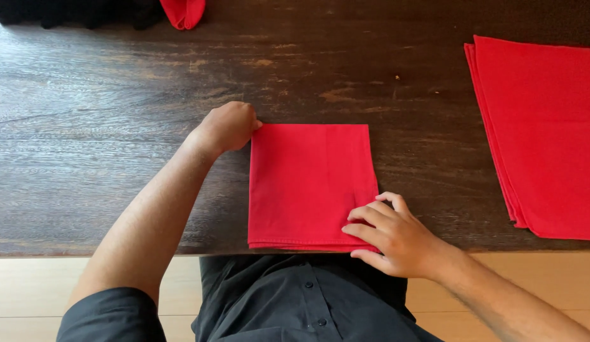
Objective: The person folds a red cloth on a wooden table by hand, creating a triangular shape and then tucking the ends to form a standing folded piece. They repeat this process with a second red cloth, placing the finished items next to each other on the table.
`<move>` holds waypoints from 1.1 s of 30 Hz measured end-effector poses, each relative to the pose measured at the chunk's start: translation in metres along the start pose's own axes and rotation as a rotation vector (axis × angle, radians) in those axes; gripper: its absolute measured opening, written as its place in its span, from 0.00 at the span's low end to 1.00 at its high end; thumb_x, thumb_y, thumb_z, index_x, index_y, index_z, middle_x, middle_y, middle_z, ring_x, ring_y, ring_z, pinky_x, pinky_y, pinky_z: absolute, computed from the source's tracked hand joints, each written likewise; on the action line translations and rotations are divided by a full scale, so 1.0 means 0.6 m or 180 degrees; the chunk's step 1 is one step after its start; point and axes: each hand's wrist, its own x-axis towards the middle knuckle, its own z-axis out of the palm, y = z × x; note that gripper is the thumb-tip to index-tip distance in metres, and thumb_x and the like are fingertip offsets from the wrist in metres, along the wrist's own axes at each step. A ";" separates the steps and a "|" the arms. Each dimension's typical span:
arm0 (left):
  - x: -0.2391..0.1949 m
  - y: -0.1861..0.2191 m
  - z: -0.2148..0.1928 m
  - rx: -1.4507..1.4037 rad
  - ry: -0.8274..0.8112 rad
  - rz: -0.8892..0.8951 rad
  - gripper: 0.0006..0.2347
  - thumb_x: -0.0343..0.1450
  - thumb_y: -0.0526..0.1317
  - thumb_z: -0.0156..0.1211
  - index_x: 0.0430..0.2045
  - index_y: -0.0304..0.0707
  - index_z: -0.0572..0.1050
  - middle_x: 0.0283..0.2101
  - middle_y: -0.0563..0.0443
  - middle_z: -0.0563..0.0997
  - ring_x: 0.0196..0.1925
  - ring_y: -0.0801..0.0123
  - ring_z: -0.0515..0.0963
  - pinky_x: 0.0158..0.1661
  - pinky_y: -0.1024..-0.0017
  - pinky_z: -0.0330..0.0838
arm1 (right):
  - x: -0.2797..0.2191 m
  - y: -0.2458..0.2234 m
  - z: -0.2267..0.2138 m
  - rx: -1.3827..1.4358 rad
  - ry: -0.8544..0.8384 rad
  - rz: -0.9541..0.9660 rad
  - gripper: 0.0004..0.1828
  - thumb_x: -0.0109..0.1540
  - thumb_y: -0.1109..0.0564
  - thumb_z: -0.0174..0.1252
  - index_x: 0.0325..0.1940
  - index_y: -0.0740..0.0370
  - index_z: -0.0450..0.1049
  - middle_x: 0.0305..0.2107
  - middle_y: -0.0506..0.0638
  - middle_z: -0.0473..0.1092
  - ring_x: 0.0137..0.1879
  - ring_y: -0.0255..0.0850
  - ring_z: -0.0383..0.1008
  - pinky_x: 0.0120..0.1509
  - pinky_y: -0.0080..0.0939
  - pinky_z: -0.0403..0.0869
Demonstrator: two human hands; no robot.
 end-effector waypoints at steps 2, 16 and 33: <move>0.003 -0.001 0.005 -0.0166 0.0015 0.0048 0.13 0.76 0.47 0.55 0.37 0.37 0.81 0.40 0.42 0.83 0.46 0.47 0.84 0.47 0.47 0.77 | 0.004 -0.004 0.000 -0.0011 -0.0039 0.0004 0.20 0.62 0.38 0.61 0.51 0.49 0.75 0.48 0.47 0.71 0.54 0.46 0.73 0.64 0.63 0.61; 0.035 0.001 -0.014 -0.0151 -0.0166 0.0279 0.13 0.72 0.49 0.60 0.34 0.40 0.85 0.39 0.38 0.85 0.47 0.44 0.84 0.46 0.52 0.79 | 0.014 -0.020 0.003 -0.0015 -0.0168 0.0129 0.20 0.62 0.37 0.60 0.51 0.48 0.75 0.49 0.46 0.70 0.54 0.45 0.71 0.65 0.66 0.58; 0.246 0.128 -0.060 -0.2322 0.1180 0.0997 0.05 0.69 0.35 0.63 0.34 0.46 0.74 0.24 0.60 0.76 0.26 0.73 0.72 0.30 0.71 0.68 | 0.188 0.062 -0.015 0.0586 0.0607 0.0848 0.21 0.63 0.45 0.59 0.56 0.56 0.73 0.51 0.51 0.75 0.54 0.50 0.73 0.57 0.55 0.63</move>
